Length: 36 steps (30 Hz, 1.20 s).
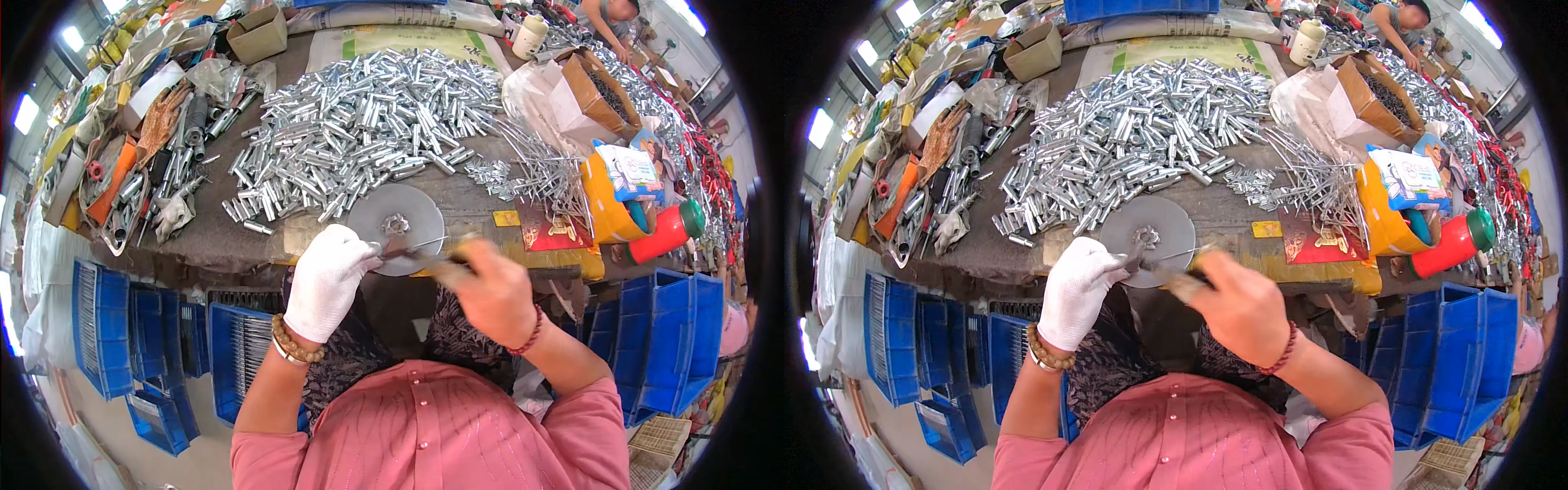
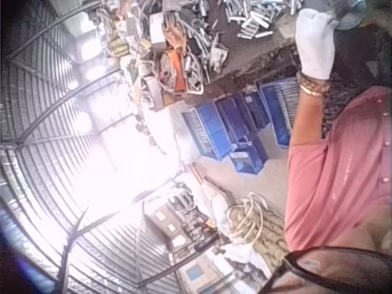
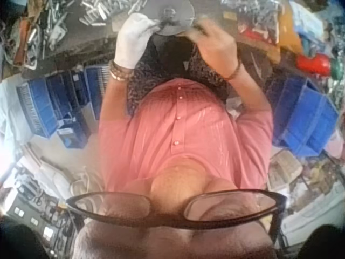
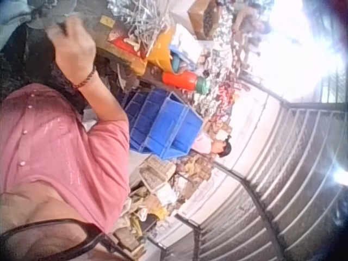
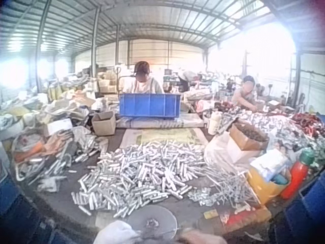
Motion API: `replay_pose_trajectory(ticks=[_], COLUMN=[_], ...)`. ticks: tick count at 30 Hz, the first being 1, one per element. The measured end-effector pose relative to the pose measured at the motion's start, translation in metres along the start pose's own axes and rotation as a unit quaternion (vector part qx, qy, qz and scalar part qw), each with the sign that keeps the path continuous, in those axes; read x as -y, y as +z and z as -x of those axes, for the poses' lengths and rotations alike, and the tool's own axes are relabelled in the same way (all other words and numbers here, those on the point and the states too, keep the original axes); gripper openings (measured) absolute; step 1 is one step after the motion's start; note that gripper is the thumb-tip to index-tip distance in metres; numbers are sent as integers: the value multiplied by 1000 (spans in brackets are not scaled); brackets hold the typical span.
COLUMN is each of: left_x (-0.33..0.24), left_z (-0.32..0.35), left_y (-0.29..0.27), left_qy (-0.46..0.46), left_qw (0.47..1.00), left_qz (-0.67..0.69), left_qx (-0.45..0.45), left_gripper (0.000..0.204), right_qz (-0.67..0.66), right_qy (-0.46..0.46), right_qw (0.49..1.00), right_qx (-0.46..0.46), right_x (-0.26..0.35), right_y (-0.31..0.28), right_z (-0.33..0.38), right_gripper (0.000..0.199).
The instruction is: The person sorts through metal pins on a table, inserts thin metal rods into the pins, hammers the components together on a metal base, and stacks the assembled pieces into blue plastic bins.
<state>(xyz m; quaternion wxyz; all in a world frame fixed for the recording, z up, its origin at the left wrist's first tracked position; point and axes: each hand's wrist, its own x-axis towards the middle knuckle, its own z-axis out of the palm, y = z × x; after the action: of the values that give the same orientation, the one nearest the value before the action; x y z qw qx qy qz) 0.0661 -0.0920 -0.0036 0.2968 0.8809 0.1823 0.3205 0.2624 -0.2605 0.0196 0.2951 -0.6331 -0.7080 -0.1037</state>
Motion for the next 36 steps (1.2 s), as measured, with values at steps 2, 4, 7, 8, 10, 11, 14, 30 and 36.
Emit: replay_pose_trajectory(ticks=[2, 4, 7, 8, 10, 11, 14, 30, 36], left_x=[2, 2, 2, 2, 2, 2, 2, 5, 5], left_z=[1, 0, 1, 2, 3, 3, 2, 3, 3], left_y=[1, -1, 0, 0, 0, 0, 0, -2, -10], left_qy=[-7, -4, -5, -10, -21, -30, 4, -5, -33], left_qw=[1000, 1000, 1000, 1000, 1000, 999, 1000, 1000, 999], left_qz=[-7, -10, -10, -9, 1, 12, -25, -6, -5], left_qx=[-8, 2, 4, -3, -1, 2, 6, 7, 32], left_gripper=[16, 16, 15, 16, 16, 17, 19, 16, 16], right_qz=[-42, -8, -95, -96, -75, -68, -17, -81, -121], right_qy=[15, 44, 92, 90, 62, 48, 3, 21, 84], right_qw=[999, 998, 991, 991, 988, 982, 1000, 996, 989], right_qx=[1, 47, -11, -11, -124, -167, -8, 27, 13], right_x=[1, 1, -1, -1, 0, 4, 2, 7, 11], right_y=[3, -8, -3, -4, -6, -12, -3, 2, -18], right_z=[3, -8, -18, -18, -22, -22, 7, 5, -17], right_gripper=[20, 23, 29, 29, 33, 34, 41, 44, 40])
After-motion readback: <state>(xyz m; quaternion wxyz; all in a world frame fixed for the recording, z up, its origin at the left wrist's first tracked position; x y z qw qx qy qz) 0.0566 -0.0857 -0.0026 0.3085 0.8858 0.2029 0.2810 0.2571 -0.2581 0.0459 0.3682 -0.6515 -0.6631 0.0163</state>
